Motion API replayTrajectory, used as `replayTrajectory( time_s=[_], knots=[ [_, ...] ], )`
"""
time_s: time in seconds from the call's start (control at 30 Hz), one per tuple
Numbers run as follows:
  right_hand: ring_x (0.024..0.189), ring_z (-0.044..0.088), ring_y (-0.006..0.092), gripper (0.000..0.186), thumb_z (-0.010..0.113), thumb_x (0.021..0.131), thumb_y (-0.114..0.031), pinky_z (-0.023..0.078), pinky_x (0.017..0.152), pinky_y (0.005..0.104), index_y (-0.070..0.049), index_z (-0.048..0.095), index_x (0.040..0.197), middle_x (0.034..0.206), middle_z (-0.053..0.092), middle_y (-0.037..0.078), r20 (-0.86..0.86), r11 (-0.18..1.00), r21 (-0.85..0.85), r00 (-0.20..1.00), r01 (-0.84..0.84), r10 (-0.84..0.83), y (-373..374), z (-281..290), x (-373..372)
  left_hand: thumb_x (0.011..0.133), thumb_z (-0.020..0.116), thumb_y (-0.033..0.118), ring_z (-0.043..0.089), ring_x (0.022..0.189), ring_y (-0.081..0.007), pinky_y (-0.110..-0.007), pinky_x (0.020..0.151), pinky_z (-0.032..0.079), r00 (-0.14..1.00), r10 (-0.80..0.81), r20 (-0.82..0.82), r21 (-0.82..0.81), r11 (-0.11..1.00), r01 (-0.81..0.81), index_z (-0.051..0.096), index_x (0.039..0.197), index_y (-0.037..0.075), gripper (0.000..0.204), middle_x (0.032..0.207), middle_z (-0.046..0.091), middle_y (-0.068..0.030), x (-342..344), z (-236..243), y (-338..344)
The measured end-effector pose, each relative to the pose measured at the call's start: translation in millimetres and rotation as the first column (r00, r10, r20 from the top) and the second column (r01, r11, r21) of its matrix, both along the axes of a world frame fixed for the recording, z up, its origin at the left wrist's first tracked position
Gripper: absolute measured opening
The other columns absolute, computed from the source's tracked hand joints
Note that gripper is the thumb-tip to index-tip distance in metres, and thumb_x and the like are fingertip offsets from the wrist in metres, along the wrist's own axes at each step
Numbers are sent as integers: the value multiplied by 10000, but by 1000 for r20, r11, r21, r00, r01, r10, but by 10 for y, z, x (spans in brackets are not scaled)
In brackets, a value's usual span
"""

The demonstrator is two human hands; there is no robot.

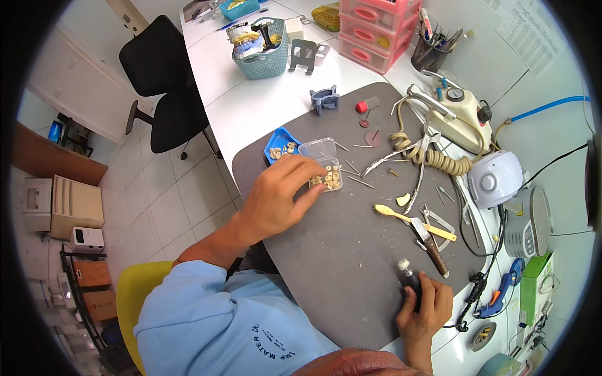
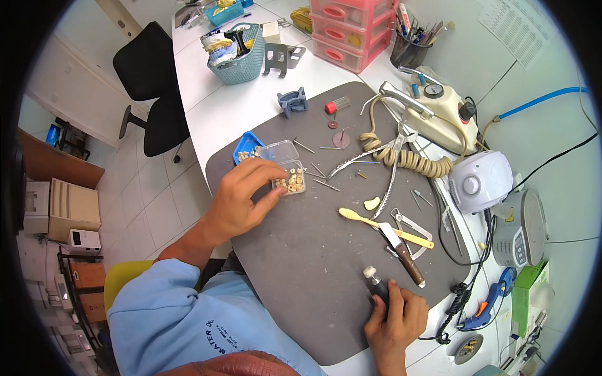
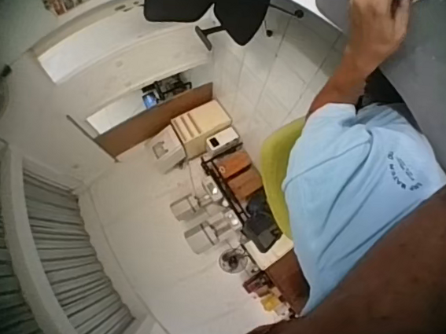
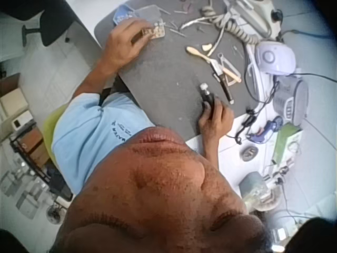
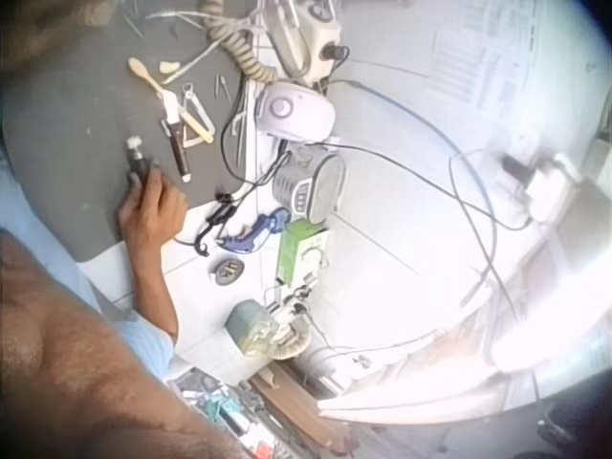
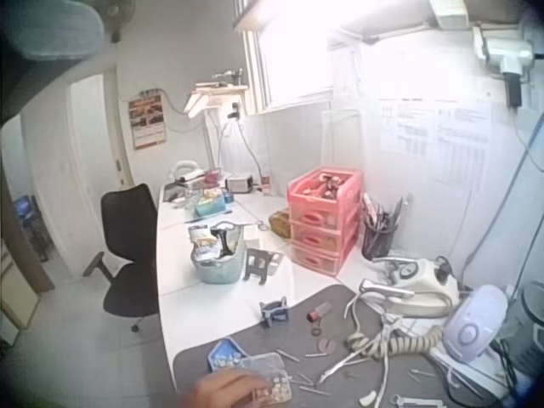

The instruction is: The person polishes a small white dental crown using a hand-held rotary tool with a soft buffing attachment, occasionally picking up the crown from the workbench and turning it to reach different sides.

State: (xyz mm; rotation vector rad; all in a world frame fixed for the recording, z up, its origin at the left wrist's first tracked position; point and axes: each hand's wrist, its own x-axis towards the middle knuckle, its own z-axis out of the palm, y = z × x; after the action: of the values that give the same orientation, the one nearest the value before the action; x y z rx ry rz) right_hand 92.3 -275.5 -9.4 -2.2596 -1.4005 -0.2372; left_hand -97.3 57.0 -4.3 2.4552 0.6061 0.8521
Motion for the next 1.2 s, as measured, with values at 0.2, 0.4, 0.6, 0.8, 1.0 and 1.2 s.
replayTrajectory(
  time_s=[0.2,0.4,0.6,0.8,1.0,1.2],
  knots=[
    [840,627,309,367,872,929,-179,470,732,431,17,811,1234,990,698,130,-5,1000,13,1000,-12,12,6,-5,14,974,823,17,767,1047,-320,-417,921,606,993,-65,-100,-17,998,63,801,1114,16,142,1152,780,-126,85,82,99],
    [841,626,306,377,878,914,-171,468,731,428,14,811,1237,991,701,127,-3,1000,5,1000,-2,2,-4,1,5,966,838,46,765,1054,-319,-426,928,607,988,-67,-140,34,997,72,805,1104,22,145,1122,779,-110,199,170,113],
    [839,623,301,375,883,913,-171,468,731,428,12,814,1233,994,702,125,-6,1000,7,1000,-2,2,-9,-10,12,957,869,100,763,1031,-304,-414,902,608,980,-144,-136,61,986,153,821,1137,39,196,1141,768,-101,293,269,53],
    [836,622,299,370,881,914,-168,466,724,425,13,814,1231,993,701,124,-13,1000,12,1000,-20,20,-8,6,19,968,861,115,761,982,-310,-418,866,608,969,-123,-216,1,992,126,826,1174,35,224,1103,756,-105,298,228,13],
    [830,618,296,370,876,919,-166,464,717,419,17,811,1234,995,701,122,-2,1000,15,1000,-24,24,-6,6,27,987,814,81,773,967,-315,-419,832,604,962,-121,-243,23,991,131,846,1162,40,183,1085,770,-120,333,193,72],
    [829,617,295,371,876,921,-170,459,717,419,15,812,1236,1001,703,121,-4,999,22,1000,-30,30,-2,4,28,990,822,113,784,877,-303,-415,761,598,942,-121,-313,63,987,148,868,1081,77,108,1007,787,-74,390,224,129]
  ],
)
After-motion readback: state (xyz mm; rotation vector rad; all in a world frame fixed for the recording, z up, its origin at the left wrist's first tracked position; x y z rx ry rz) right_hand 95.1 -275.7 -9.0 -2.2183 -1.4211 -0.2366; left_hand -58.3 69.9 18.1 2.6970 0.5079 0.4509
